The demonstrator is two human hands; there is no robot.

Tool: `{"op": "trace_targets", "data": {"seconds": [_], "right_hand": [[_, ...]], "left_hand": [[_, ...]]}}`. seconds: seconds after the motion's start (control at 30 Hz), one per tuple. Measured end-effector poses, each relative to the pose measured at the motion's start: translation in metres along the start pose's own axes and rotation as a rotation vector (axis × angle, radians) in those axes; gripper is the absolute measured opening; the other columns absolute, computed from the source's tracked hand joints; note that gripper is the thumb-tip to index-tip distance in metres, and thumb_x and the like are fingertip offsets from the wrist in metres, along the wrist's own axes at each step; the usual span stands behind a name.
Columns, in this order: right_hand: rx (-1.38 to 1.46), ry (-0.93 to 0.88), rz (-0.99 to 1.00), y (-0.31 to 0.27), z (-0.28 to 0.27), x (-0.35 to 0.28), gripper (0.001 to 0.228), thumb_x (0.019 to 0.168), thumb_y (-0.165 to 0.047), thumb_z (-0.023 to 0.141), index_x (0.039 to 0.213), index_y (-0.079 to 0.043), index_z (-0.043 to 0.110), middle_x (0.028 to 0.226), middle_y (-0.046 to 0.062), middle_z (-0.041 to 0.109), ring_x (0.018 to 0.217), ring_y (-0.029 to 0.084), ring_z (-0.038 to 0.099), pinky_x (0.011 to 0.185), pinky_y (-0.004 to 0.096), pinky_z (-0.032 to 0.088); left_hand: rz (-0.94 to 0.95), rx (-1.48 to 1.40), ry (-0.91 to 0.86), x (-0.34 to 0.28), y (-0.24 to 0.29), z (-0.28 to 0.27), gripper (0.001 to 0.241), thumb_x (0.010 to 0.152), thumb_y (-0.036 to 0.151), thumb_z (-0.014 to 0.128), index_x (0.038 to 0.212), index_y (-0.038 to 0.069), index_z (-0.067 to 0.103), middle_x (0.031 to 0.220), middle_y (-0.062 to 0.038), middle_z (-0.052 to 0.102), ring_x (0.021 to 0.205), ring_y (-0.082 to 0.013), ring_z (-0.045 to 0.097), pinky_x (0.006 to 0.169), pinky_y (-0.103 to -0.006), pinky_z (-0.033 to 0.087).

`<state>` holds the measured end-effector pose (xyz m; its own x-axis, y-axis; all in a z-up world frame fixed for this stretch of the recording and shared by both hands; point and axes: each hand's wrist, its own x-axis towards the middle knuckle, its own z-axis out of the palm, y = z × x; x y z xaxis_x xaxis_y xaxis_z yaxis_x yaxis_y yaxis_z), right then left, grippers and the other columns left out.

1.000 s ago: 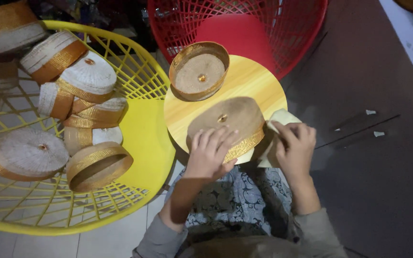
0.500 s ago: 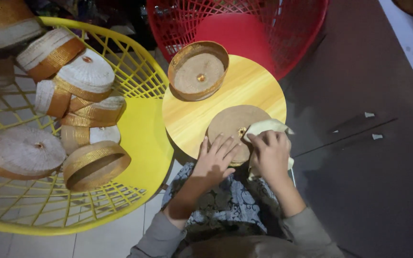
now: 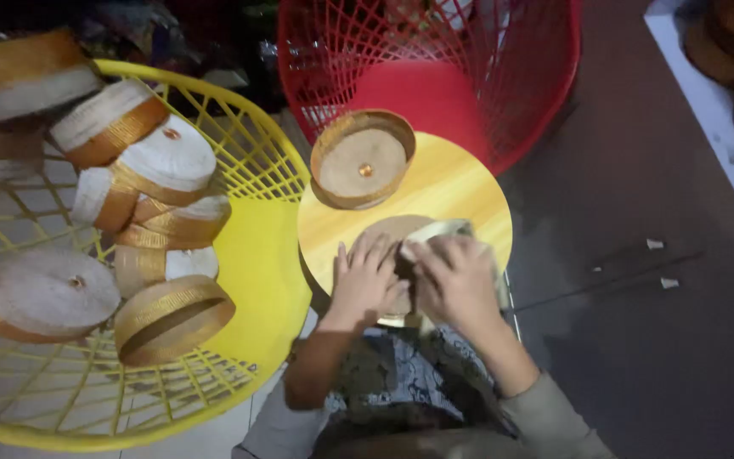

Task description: Cleaning traditional gold-banded hats with a cloth.

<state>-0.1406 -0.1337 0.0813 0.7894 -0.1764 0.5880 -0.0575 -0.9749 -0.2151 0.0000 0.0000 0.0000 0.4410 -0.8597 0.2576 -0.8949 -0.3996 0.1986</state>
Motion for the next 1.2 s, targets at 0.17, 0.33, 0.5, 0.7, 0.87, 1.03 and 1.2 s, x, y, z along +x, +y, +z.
{"op": "trace_targets", "data": {"seconds": [0.17,0.33,0.5,0.7,0.87,1.03,1.2], "right_hand": [[-0.116,-0.443,0.133,0.006,0.045,-0.015,0.055,0.081,-0.038,0.071,0.133,-0.023,0.062,0.121,0.005,0.067,0.110,0.034,0.060,0.077,0.057,0.046],[-0.212,-0.530,0.216,-0.005,0.021,0.016,0.047,0.088,-0.041,0.067,0.132,-0.025,0.062,0.117,0.002,0.067,0.108,0.033,0.058,0.086,0.051,0.048],[-0.105,-0.211,0.179,0.005,0.040,0.024,0.042,0.085,-0.031,0.069,0.126,-0.019,0.067,0.130,0.012,0.062,0.117,0.038,0.055,0.092,0.050,0.046],[-0.014,-0.208,0.139,0.010,0.055,0.033,0.051,0.085,-0.028,0.068,0.133,-0.011,0.063,0.138,0.018,0.056,0.128,0.041,0.048,0.103,0.053,0.039],[0.054,-0.248,0.129,0.020,0.064,0.043,0.049,0.088,-0.027,0.067,0.134,-0.010,0.061,0.141,0.020,0.054,0.128,0.041,0.050,0.104,0.053,0.040],[0.129,-0.273,0.161,0.025,0.066,0.050,0.051,0.090,-0.024,0.066,0.138,-0.009,0.059,0.144,0.022,0.051,0.126,0.041,0.054,0.103,0.051,0.042],[0.121,-0.222,0.111,0.025,0.065,0.053,0.056,0.091,-0.023,0.067,0.143,-0.007,0.054,0.148,0.027,0.046,0.121,0.043,0.055,0.101,0.050,0.044]], "left_hand": [[0.003,0.038,-0.216,-0.009,-0.015,0.025,0.052,0.088,0.041,0.064,0.127,0.006,0.066,0.159,-0.016,0.037,0.148,-0.0403,0.026,0.113,-0.0674,0.022],[0.143,-0.305,0.050,-0.005,-0.059,0.050,0.043,0.108,0.029,0.058,0.144,0.006,0.060,0.158,-0.010,0.047,0.153,-0.0331,0.039,0.127,-0.0562,0.039],[-0.073,-0.037,0.134,0.035,-0.072,0.007,0.054,0.092,0.026,0.066,0.143,0.015,0.055,0.149,-0.010,0.049,0.144,-0.0360,0.037,0.114,-0.0672,0.027],[-0.143,0.036,0.014,0.055,-0.089,0.024,0.055,0.091,0.022,0.062,0.144,0.016,0.051,0.154,-0.009,0.044,0.148,-0.0403,0.026,0.115,-0.0710,0.016],[-0.128,0.065,0.003,0.065,-0.095,0.030,0.062,0.087,0.011,0.055,0.149,0.014,0.047,0.155,-0.008,0.045,0.150,-0.0388,0.026,0.117,-0.0693,0.014],[-0.134,0.049,0.019,0.076,-0.104,0.048,0.057,0.088,0.009,0.053,0.144,0.010,0.052,0.140,-0.009,0.057,0.147,-0.0377,0.030,0.116,-0.0687,0.014],[-0.005,-0.007,0.092,0.072,-0.075,-0.005,0.036,0.085,0.015,0.058,0.120,0.011,0.066,0.118,-0.009,0.067,0.127,-0.0301,0.053,0.115,-0.0541,0.031]]}}
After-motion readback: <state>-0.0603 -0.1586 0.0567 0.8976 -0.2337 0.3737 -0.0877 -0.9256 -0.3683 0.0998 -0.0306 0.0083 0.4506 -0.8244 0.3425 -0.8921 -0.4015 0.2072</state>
